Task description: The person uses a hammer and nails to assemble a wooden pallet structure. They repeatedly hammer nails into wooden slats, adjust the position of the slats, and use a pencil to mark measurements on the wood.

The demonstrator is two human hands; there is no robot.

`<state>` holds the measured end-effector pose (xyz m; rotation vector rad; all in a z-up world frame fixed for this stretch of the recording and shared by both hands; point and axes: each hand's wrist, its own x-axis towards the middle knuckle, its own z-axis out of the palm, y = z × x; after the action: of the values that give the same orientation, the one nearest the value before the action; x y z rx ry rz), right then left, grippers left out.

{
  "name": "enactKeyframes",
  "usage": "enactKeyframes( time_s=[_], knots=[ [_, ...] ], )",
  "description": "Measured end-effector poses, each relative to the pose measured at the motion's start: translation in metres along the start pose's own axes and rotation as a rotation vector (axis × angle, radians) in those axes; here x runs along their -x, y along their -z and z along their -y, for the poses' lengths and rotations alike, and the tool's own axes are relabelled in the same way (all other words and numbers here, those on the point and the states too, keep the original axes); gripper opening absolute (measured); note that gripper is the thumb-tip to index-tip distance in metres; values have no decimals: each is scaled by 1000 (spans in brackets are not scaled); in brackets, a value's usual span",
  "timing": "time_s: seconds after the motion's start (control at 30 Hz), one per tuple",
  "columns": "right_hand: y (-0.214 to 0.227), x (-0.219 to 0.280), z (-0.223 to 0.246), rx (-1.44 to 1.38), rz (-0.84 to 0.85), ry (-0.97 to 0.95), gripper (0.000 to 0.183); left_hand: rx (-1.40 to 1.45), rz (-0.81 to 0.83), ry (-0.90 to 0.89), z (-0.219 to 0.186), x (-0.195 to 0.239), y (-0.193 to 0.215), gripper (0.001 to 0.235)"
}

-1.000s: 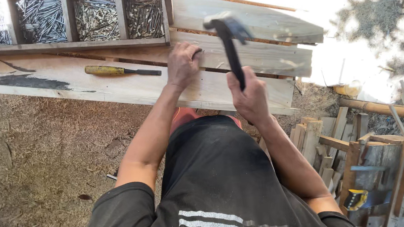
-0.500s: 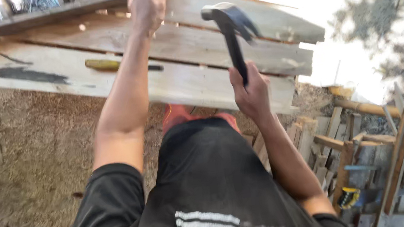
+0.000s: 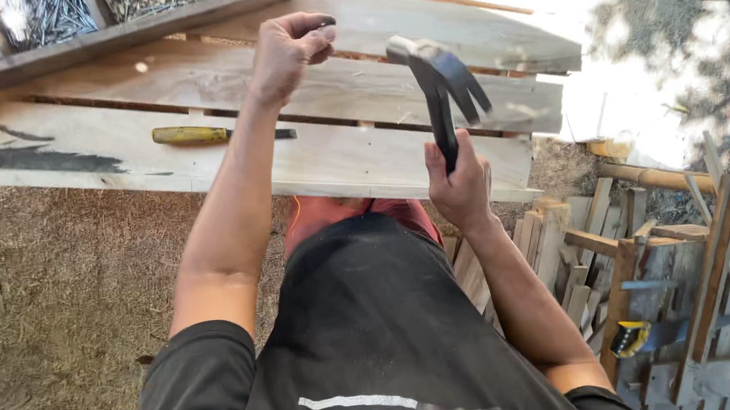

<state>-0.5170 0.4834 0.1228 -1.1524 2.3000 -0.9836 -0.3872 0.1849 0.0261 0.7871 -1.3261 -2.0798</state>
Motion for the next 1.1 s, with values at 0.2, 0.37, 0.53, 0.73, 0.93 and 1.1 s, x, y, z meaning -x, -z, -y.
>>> enactKeyframes(
  time_s=[0.2,0.37,0.53,0.73,0.93,1.1],
  knots=[
    [6,-10,-30,305,306,-19,30,-313,-162,-82,30,-34,-41,14],
    [28,-37,-32,-7,247,-193,28,-618,-260,-269,40,-46,-75,12],
    [59,-80,-6,-113,151,-26,24,-807,-310,-345,44,-44,-92,13],
    [55,-95,0,-266,81,156,20,-908,-335,-379,37,-37,-97,15],
    [17,-122,-3,198,180,179,24,-942,-368,-400,35,-29,-104,10],
    [37,-122,-15,-216,210,57,23,-898,-305,-326,19,-23,-89,13]
  ],
)
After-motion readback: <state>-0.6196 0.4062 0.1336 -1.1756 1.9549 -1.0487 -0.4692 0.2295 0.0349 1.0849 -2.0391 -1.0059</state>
